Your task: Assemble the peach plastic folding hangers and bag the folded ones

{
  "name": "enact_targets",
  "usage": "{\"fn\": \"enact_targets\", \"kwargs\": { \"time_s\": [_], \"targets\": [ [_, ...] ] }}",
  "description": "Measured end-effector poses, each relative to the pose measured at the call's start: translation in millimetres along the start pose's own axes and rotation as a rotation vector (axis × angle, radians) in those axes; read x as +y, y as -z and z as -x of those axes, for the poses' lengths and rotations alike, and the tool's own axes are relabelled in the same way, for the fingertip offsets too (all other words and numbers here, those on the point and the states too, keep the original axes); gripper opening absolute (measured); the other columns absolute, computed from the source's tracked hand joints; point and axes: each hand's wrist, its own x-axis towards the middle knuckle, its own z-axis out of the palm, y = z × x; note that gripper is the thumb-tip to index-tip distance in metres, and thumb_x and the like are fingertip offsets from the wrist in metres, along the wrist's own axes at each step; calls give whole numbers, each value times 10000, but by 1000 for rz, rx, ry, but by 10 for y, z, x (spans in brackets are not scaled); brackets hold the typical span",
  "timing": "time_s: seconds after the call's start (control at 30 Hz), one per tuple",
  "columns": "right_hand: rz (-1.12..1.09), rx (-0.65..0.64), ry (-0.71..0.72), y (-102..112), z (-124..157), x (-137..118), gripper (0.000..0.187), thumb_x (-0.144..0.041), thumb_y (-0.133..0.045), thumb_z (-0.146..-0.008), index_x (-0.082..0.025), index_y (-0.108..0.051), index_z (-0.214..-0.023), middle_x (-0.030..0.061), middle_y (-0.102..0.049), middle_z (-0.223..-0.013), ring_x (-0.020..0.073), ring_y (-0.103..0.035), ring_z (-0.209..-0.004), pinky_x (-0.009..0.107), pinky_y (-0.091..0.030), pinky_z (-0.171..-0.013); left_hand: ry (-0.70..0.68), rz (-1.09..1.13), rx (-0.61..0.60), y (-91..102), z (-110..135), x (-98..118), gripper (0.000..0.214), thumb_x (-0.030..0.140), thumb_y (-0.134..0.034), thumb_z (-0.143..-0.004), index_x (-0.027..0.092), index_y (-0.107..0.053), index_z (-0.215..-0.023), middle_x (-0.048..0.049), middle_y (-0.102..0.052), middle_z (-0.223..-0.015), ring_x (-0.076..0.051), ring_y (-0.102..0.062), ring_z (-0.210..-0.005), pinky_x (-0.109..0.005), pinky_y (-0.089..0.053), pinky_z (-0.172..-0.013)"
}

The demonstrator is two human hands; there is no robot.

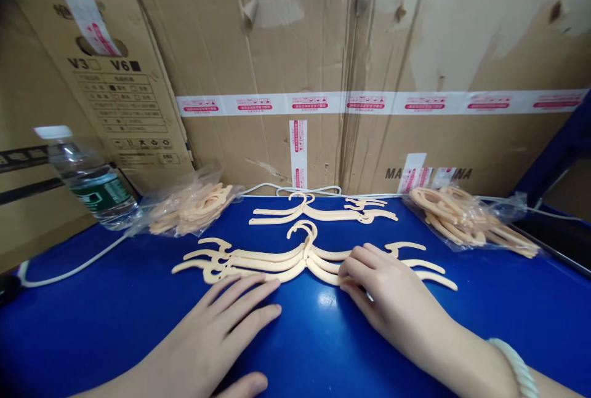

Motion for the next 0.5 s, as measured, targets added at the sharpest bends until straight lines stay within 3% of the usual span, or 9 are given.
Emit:
{"fn": "enact_targets", "kwargs": {
  "time_s": [0.17,0.27,0.4,0.5],
  "targets": [
    [-52,26,-77,1,-30,55,195,-228,-413,-966,-199,-595,-902,75,-614,-886,202,-588,-757,330,-481,-660,54,-3,-70,39,-29,7,565,425,-690,-816,252,-590,-1344,-172,-476,-1469,-462,-441,-1316,-629,-274,-1090],
    [-241,47,-204,72,-68,-23,182,-307,-462,-952,-202,-572,-851,50,-613,-812,185,-579,-712,302,-467,-634,35,83,-28,24,-45,38,534,370,-718,-796,285,-613,-1312,-132,-511,-1453,-426,-454,-1315,-573,-268,-1116],
    [-819,-146,-433,147,-65,-237,310,-484,-586,-891,-187,-593,-804,12,-596,-695,126,-521,-571,225,-423,-521,49,211,160,32,-72,141,407,224,-720,-793,314,-689,-1188,-71,-675,-1268,-343,-560,-1199,-426,-341,-1074],
    [-1099,-325,-490,126,27,-427,349,-524,-636,-865,-182,-662,-928,17,-611,-718,103,-500,-559,199,-411,-512,9,260,190,44,-86,173,368,193,-705,-816,310,-698,-1164,-66,-751,-1070,-292,-651,-994,-358,-427,-930]
  ]
}}
